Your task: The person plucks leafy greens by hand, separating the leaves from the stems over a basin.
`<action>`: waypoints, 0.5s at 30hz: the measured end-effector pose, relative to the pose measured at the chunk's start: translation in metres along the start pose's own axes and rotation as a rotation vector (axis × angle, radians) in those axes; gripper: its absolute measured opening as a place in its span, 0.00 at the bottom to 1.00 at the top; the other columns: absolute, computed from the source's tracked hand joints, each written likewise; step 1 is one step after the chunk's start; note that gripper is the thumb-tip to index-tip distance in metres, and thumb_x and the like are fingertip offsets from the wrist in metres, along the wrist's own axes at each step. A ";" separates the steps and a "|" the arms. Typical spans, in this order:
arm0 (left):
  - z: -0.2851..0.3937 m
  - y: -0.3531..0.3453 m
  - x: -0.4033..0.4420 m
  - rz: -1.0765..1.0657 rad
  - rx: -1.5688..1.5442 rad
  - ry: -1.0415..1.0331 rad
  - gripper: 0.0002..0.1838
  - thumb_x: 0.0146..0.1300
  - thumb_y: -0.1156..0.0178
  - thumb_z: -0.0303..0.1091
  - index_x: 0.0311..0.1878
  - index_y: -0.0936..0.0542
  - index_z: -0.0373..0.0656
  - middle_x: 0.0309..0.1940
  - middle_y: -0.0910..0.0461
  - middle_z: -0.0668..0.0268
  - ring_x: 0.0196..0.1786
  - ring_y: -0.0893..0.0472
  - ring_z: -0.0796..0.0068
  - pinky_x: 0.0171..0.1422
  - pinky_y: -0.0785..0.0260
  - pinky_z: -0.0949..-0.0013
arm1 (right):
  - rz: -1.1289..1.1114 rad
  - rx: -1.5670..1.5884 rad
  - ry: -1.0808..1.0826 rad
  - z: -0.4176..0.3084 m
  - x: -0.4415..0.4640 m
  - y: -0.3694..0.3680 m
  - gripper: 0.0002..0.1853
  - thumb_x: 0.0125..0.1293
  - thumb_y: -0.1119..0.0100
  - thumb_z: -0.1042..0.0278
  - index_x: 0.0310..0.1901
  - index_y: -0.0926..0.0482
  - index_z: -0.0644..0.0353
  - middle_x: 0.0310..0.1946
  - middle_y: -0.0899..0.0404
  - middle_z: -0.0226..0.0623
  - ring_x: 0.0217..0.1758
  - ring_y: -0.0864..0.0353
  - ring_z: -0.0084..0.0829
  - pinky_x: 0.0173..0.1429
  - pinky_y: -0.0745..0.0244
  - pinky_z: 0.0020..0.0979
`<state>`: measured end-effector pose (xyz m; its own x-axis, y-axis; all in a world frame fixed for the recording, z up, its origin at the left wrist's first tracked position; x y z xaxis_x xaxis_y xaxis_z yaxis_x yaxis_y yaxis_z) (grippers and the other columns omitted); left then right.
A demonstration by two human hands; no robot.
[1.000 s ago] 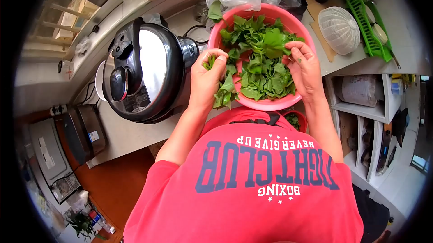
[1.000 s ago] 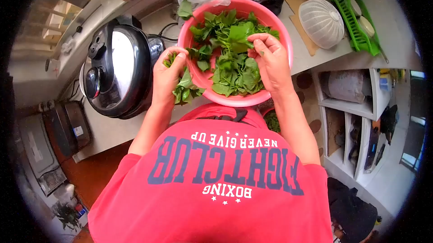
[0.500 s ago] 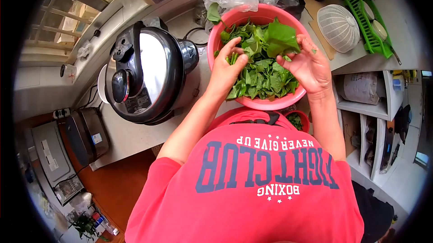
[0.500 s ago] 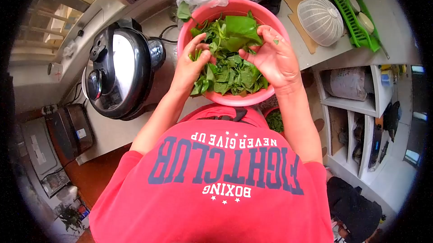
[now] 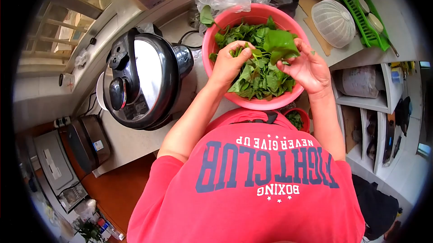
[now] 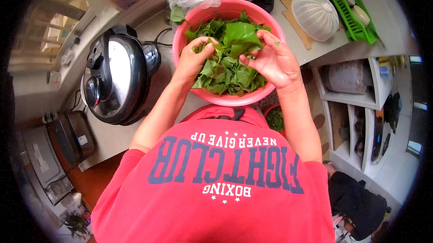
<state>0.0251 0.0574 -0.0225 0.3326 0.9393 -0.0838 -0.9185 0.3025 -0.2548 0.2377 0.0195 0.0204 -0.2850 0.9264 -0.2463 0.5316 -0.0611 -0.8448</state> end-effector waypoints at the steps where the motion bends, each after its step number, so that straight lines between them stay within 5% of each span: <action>1: -0.005 0.002 -0.001 -0.006 0.000 0.002 0.07 0.65 0.41 0.31 0.42 0.21 0.38 0.33 0.23 0.72 0.37 0.25 0.83 0.47 0.33 0.76 | 0.003 0.002 0.005 -0.001 0.000 0.001 0.09 0.68 0.44 0.66 0.47 0.25 0.56 0.40 0.25 0.28 0.38 0.25 0.28 0.53 0.25 0.46; 4: -0.014 0.009 -0.004 0.058 -0.036 0.026 0.08 0.65 0.41 0.35 0.42 0.23 0.41 0.31 0.22 0.67 0.28 0.25 0.80 0.31 0.31 0.76 | 0.164 -0.161 0.151 -0.005 -0.003 0.006 0.15 0.65 0.42 0.71 0.53 0.30 0.57 0.39 0.29 0.30 0.38 0.26 0.25 0.51 0.24 0.37; 8: -0.011 0.011 -0.016 0.162 0.027 0.106 0.09 0.65 0.40 0.36 0.42 0.23 0.41 0.32 0.21 0.67 0.27 0.25 0.80 0.32 0.30 0.76 | 0.433 -0.464 0.331 0.006 -0.008 0.019 0.12 0.64 0.42 0.72 0.49 0.27 0.58 0.36 0.28 0.27 0.33 0.29 0.19 0.40 0.27 0.29; 12: -0.011 0.007 -0.023 0.235 -0.056 0.145 0.09 0.65 0.40 0.36 0.42 0.23 0.41 0.32 0.20 0.67 0.28 0.25 0.81 0.33 0.31 0.76 | 0.411 -0.709 0.116 0.038 -0.007 0.024 0.07 0.61 0.39 0.66 0.38 0.22 0.58 0.28 0.27 0.23 0.28 0.32 0.16 0.34 0.36 0.21; 15: -0.008 -0.002 -0.028 0.228 -0.090 0.141 0.08 0.64 0.39 0.34 0.42 0.23 0.41 0.32 0.20 0.67 0.30 0.25 0.81 0.34 0.32 0.77 | 0.323 -0.866 0.165 0.058 -0.003 -0.002 0.11 0.58 0.36 0.68 0.42 0.22 0.60 0.36 0.24 0.26 0.35 0.31 0.16 0.38 0.37 0.20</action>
<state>0.0190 0.0296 -0.0273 0.1520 0.9478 -0.2803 -0.9524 0.0647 -0.2978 0.1912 -0.0048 -0.0053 0.0609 0.9579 -0.2807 0.9927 -0.0876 -0.0835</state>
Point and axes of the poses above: each hand's wrist, its own x-axis towards the middle knuckle, its own y-axis out of the back of the hand, z = x × y, the point moved 2 cm from there along x, towards the middle knuckle
